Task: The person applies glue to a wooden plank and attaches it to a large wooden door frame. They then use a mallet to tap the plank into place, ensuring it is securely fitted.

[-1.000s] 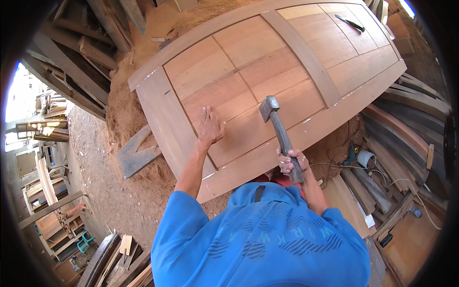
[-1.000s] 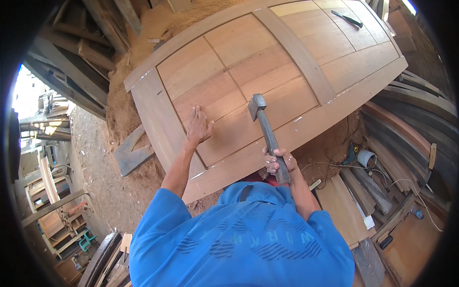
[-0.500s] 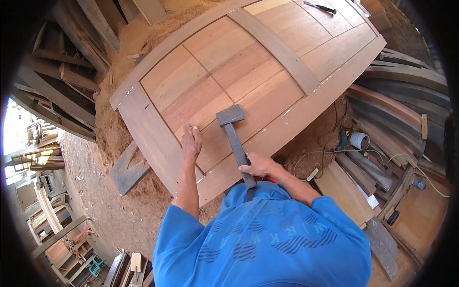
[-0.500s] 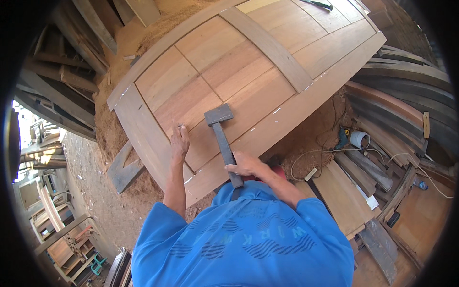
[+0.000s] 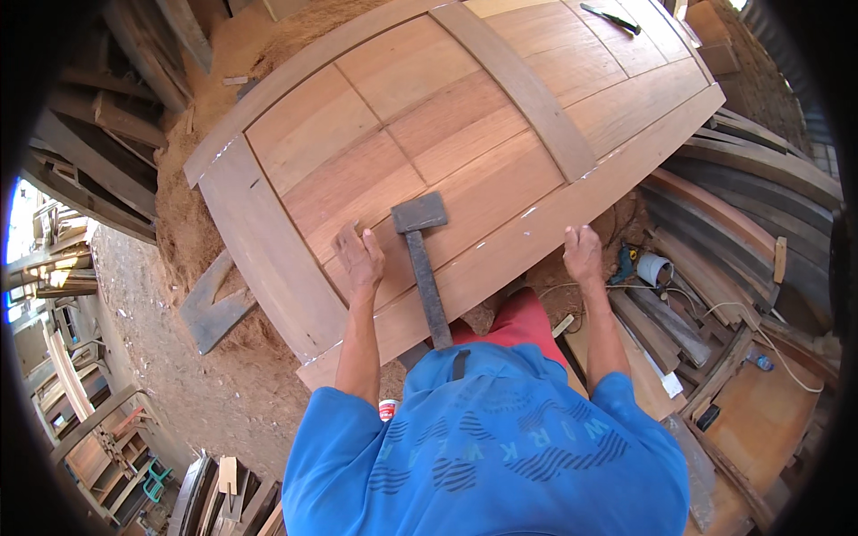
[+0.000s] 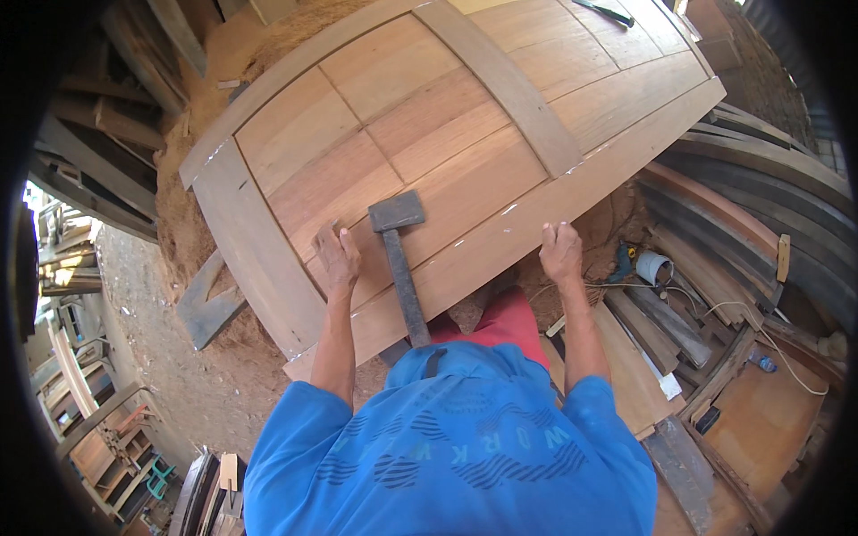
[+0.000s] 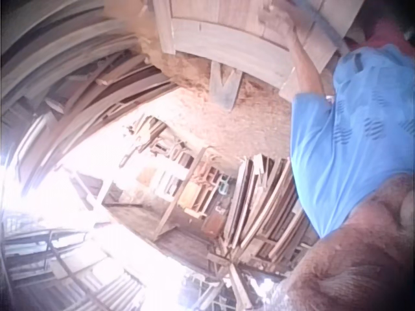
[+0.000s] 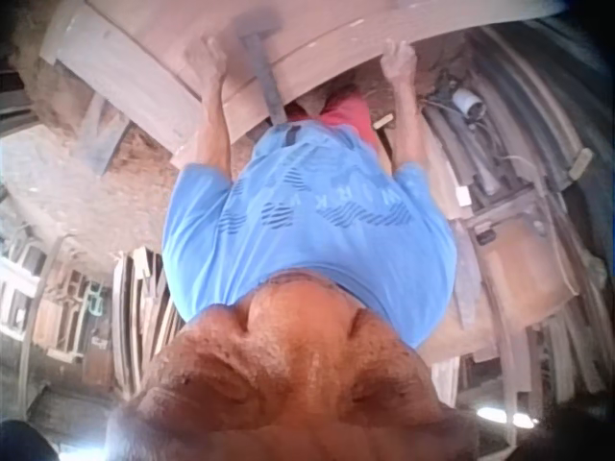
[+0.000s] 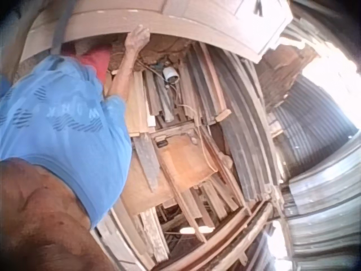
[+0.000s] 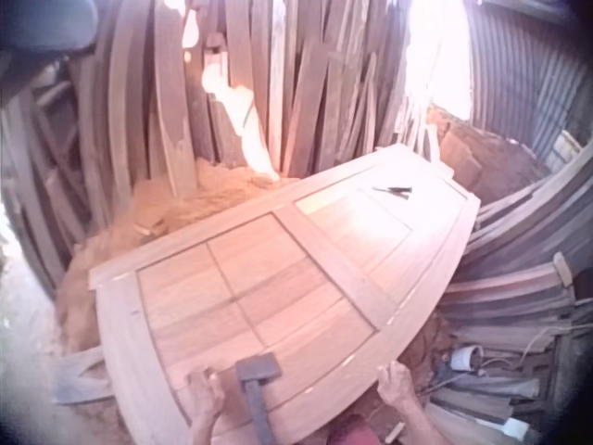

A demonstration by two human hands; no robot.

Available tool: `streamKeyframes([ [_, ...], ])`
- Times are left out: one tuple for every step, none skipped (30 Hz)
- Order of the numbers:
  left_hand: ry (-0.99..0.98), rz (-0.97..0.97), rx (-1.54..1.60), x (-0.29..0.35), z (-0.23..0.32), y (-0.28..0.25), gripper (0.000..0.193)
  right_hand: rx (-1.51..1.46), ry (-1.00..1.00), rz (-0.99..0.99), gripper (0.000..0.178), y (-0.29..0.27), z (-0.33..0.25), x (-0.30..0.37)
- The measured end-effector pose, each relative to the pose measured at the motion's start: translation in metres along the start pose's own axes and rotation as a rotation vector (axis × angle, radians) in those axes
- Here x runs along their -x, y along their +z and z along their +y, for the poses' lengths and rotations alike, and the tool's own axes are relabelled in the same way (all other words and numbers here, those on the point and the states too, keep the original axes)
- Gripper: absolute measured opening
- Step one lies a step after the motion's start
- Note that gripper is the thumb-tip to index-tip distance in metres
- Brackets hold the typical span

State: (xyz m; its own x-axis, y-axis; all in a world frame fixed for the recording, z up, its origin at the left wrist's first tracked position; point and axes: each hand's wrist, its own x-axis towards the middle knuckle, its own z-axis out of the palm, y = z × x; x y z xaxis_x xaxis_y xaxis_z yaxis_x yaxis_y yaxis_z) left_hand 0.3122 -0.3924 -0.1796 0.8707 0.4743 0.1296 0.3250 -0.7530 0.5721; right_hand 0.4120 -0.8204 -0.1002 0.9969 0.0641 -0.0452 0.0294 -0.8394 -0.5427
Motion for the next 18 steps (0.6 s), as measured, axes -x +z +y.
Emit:
streamKeyframes([
  [0.020,0.022,0.012,0.001,0.003,0.002,0.039,0.025,-0.075,0.024,0.029,0.008,0.011,0.003],
  [0.030,0.039,0.010,0.003,0.003,0.006,0.040,0.035,-0.074,-0.014,0.030,0.015,0.021,0.006],
  [0.037,0.059,0.006,0.006,-0.004,0.010,0.042,0.044,-0.077,-0.054,0.032,0.022,0.023,0.009],
  [0.050,0.075,-0.001,0.008,-0.009,0.014,0.044,0.049,-0.074,-0.093,0.033,0.025,0.022,0.013],
  [0.001,0.076,0.016,0.011,-0.014,0.017,0.045,-0.003,-0.023,-0.160,0.033,0.024,0.021,0.016],
  [-0.047,0.080,0.030,0.011,-0.018,0.018,0.046,-0.060,0.025,-0.226,0.034,0.022,0.022,0.018],
  [-0.087,0.079,0.043,0.007,-0.009,0.017,0.048,-0.088,0.072,-0.257,0.033,0.023,0.031,0.024],
  [-0.080,0.111,0.010,0.005,0.003,0.018,0.048,-0.105,0.092,-0.341,0.032,0.019,0.042,0.027],
  [-0.064,0.135,-0.023,-0.005,0.030,0.008,0.049,-0.045,0.120,-0.373,0.032,0.018,0.058,0.034],
  [-0.052,0.167,-0.063,-0.012,0.050,0.003,0.049,0.009,0.139,-0.411,0.031,0.023,0.075,0.040],
  [-0.025,0.168,-0.172,-0.016,0.062,0.009,0.050,0.008,0.158,-0.458,0.029,0.027,0.093,0.043],
  [0.020,0.135,-0.166,-0.023,0.082,0.019,0.050,0.007,0.178,-0.508,0.028,0.028,0.109,0.044],
  [0.070,0.099,-0.159,-0.031,0.107,0.031,0.051,0.004,0.200,-0.555,0.026,0.027,0.127,0.041],
  [0.123,0.060,-0.152,-0.039,0.130,0.045,0.051,-0.040,0.128,-0.594,0.022,0.028,0.147,0.035],
  [0.143,0.011,-0.144,-0.044,0.148,0.061,0.051,-0.089,0.069,-0.632,0.019,0.026,0.162,0.032],
  [0.166,-0.043,-0.124,-0.049,0.172,0.090,0.052,-0.129,0.017,-0.658,0.016,0.018,0.182,0.022],
  [0.190,-0.098,-0.103,-0.054,0.196,0.119,0.053,-0.170,-0.036,-0.681,0.014,0.009,0.203,0.012],
  [0.195,-0.125,-0.108,-0.058,0.209,0.147,0.054,-0.202,0.078,-0.638,0.014,0.003,0.217,0.007],
])
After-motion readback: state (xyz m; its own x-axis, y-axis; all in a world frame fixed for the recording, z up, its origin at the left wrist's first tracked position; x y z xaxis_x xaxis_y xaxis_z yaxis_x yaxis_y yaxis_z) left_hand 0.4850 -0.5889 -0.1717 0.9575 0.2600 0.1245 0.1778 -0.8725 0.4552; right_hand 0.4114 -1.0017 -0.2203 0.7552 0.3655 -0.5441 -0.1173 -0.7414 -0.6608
